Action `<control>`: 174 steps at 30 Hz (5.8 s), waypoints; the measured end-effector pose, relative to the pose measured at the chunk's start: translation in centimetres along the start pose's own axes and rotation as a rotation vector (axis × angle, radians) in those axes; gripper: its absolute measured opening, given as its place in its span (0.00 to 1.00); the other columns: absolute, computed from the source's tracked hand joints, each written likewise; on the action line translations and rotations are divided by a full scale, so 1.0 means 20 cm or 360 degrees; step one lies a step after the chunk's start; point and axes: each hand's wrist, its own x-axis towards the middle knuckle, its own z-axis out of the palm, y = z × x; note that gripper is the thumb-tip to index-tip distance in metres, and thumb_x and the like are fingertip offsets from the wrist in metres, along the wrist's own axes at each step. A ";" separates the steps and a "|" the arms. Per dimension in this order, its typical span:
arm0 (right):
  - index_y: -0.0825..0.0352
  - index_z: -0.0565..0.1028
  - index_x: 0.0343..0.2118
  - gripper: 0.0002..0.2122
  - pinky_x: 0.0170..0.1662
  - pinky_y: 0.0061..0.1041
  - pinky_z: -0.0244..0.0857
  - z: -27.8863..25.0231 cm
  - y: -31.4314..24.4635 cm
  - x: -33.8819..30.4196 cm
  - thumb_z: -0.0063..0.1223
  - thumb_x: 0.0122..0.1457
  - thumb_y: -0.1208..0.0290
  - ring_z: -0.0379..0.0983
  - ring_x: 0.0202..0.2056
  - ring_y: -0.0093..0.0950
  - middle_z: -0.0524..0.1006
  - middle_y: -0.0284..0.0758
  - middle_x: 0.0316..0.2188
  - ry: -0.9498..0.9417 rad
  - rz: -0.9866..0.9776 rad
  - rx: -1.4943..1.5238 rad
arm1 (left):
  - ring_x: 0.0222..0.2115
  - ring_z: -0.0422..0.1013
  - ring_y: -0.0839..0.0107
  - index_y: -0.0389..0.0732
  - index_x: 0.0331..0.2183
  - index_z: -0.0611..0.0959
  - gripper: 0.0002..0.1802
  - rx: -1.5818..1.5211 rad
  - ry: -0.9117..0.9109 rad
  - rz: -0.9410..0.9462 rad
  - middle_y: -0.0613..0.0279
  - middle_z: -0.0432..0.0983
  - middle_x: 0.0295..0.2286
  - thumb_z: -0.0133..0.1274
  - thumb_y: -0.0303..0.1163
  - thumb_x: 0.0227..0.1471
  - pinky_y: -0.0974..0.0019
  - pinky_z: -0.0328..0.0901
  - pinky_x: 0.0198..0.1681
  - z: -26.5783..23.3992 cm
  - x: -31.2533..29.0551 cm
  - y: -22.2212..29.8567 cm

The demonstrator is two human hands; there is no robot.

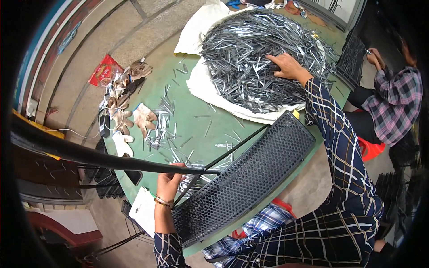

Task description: Inserting small metal pins into a perforated grid plate on a workbench.

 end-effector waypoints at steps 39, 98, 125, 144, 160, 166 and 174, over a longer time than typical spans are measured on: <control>0.65 0.65 0.36 0.14 0.34 0.38 0.67 0.05 -0.08 0.12 0.52 0.51 0.65 0.74 0.31 0.42 0.75 0.43 0.26 0.0046 0.0129 0.0043 | 0.34 0.74 0.71 0.33 0.40 0.76 0.13 -0.0428 -0.0031 -0.0173 0.57 0.76 0.33 0.51 0.27 0.52 0.71 0.71 0.36 0.02 0.11 0.09; 0.63 0.55 0.60 0.24 0.47 0.23 0.64 0.26 -2.34 0.42 0.44 0.60 0.69 0.69 0.40 0.26 0.70 0.36 0.41 -0.2688 -0.1252 0.1765 | 0.19 0.66 0.79 0.37 0.31 0.71 0.10 -0.0449 0.0419 0.0140 0.67 0.70 0.19 0.51 0.33 0.53 0.74 0.64 0.23 -0.45 0.16 -0.29; 0.74 0.74 0.19 0.11 0.24 0.20 0.69 0.25 -1.96 0.52 0.59 0.48 0.70 0.76 0.19 0.24 0.77 0.40 0.18 -0.1702 0.0126 0.1381 | 0.17 0.75 0.67 0.29 0.30 0.73 0.11 0.0098 0.0392 -0.0395 0.55 0.76 0.19 0.48 0.30 0.50 0.67 0.70 0.18 -0.25 0.19 -0.42; 0.76 0.74 0.32 0.10 0.29 0.19 0.68 0.25 -2.25 0.60 0.58 0.50 0.74 0.73 0.24 0.22 0.75 0.34 0.21 -0.1675 0.0016 0.1799 | 0.24 0.73 0.69 0.36 0.37 0.75 0.28 -0.0892 0.0297 -0.0681 0.58 0.75 0.25 0.41 0.55 0.54 0.65 0.68 0.27 -0.28 0.22 -0.39; 0.73 0.77 0.34 0.13 0.25 0.20 0.71 0.10 -2.09 0.78 0.54 0.55 0.65 0.75 0.27 0.23 0.77 0.36 0.28 -0.1813 -0.0048 0.1978 | 0.25 0.72 0.73 0.40 0.33 0.77 0.14 -0.1406 -0.0095 -0.0472 0.65 0.75 0.25 0.61 0.32 0.44 0.70 0.68 0.30 -0.29 0.27 -0.39; 0.73 0.77 0.33 0.13 0.25 0.19 0.69 0.06 -1.91 0.89 0.53 0.55 0.65 0.74 0.26 0.22 0.77 0.35 0.27 -0.1194 -0.0034 0.1873 | 0.21 0.68 0.80 0.37 0.30 0.79 0.12 -0.0511 0.0441 0.0058 0.67 0.75 0.23 0.62 0.29 0.40 0.73 0.65 0.26 -0.31 0.29 -0.37; 0.73 0.76 0.34 0.13 0.28 0.19 0.68 0.06 -1.86 0.89 0.52 0.56 0.65 0.72 0.27 0.21 0.77 0.35 0.28 -0.1056 -0.0013 0.1845 | 0.23 0.69 0.83 0.39 0.27 0.79 0.07 -0.0325 0.0672 0.0459 0.72 0.75 0.23 0.61 0.27 0.42 0.75 0.65 0.28 -0.27 0.34 -0.47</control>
